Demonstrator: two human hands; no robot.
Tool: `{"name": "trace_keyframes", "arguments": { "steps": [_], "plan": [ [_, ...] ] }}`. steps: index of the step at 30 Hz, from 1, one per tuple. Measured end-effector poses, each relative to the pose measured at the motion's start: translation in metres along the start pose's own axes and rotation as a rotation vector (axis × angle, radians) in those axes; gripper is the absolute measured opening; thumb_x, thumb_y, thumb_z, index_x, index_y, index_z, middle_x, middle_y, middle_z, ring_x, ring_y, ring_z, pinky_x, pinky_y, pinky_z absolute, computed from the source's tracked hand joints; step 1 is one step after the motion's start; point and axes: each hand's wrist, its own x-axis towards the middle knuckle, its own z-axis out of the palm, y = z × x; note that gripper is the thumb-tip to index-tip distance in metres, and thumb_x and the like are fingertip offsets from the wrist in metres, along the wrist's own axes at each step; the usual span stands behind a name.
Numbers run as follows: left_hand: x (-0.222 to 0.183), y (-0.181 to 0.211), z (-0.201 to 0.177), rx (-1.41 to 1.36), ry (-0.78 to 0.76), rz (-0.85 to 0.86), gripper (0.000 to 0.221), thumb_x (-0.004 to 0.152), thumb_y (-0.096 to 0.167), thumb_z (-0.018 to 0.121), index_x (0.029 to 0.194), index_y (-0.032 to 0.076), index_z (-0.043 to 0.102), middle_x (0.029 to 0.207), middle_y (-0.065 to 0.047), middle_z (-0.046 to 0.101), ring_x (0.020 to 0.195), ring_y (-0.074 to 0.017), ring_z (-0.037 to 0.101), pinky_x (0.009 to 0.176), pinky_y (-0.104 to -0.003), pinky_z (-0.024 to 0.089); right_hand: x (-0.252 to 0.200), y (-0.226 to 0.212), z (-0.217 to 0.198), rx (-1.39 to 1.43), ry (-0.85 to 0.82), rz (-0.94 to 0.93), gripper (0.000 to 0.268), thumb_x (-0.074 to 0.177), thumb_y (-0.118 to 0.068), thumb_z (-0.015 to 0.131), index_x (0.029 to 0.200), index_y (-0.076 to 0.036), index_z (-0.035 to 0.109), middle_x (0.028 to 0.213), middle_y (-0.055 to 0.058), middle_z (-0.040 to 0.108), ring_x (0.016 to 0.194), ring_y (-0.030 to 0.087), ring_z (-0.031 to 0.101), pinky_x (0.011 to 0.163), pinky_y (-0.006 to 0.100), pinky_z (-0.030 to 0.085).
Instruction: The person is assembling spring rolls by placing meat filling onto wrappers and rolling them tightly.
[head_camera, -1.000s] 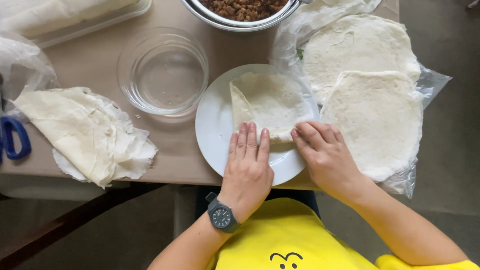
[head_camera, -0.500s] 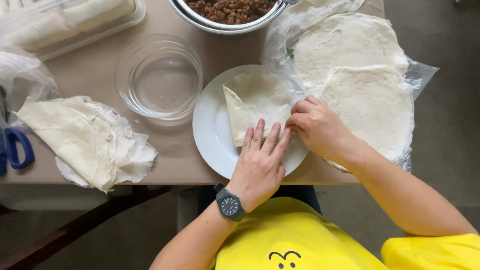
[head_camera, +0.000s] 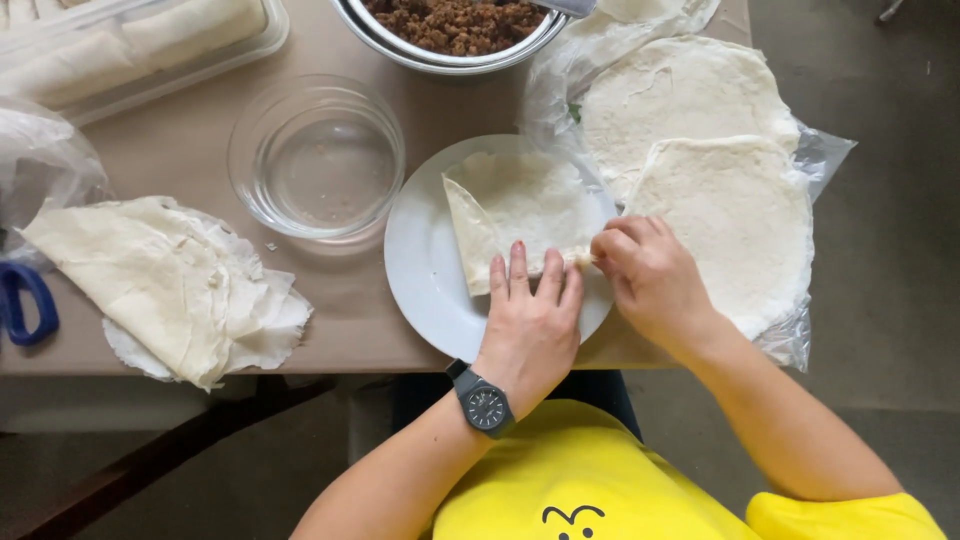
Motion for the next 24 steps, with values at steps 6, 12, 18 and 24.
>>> {"name": "trace_keyframes", "arguments": {
  "steps": [6, 12, 18, 24],
  "plan": [
    [-0.005, -0.003, 0.003, -0.116, 0.019, -0.038, 0.057, 0.082, 0.024, 0.064, 0.136, 0.006, 0.061, 0.147, -0.026, 0.056, 0.142, -0.0659, 0.045, 0.119, -0.075, 0.029, 0.001, -0.048, 0.008, 0.235, 0.233, -0.004, 0.016, 0.099, -0.003, 0.07, 0.105, -0.017, 0.073, 0.096, 0.002, 0.072, 0.091, 0.028, 0.072, 0.084, 0.038, 0.059],
    [0.001, -0.021, -0.03, -0.572, 0.086, -0.157, 0.04, 0.091, 0.003, 0.051, 0.13, 0.002, 0.058, 0.156, -0.028, 0.051, 0.149, -0.0524, 0.045, 0.125, -0.062, 0.032, 0.008, -0.062, 0.015, 0.368, 0.346, 0.092, 0.013, 0.097, -0.01, 0.082, 0.109, -0.014, 0.079, 0.092, 0.003, 0.078, 0.086, 0.026, 0.076, 0.077, 0.037, 0.061],
    [0.0, -0.054, -0.028, -0.943, 0.165, -0.368, 0.034, 0.09, -0.018, 0.049, 0.111, 0.005, 0.063, 0.152, -0.02, 0.043, 0.139, -0.0437, 0.059, 0.113, -0.051, 0.054, 0.013, -0.07, 0.002, 0.224, 0.222, -0.15, 0.024, 0.099, 0.0, 0.067, 0.119, -0.008, 0.079, 0.112, 0.011, 0.077, 0.096, 0.031, 0.07, 0.082, 0.043, 0.062],
    [-0.018, -0.08, -0.028, -0.367, 0.261, -0.304, 0.027, 0.093, 0.019, 0.079, 0.119, 0.016, 0.072, 0.126, -0.007, 0.053, 0.111, -0.0272, 0.059, 0.096, -0.042, 0.055, 0.015, -0.07, 0.0, 0.11, 0.075, -0.296, 0.032, 0.102, 0.0, 0.053, 0.126, -0.002, 0.072, 0.118, 0.015, 0.073, 0.104, 0.037, 0.066, 0.085, 0.046, 0.062]
  ]
}}
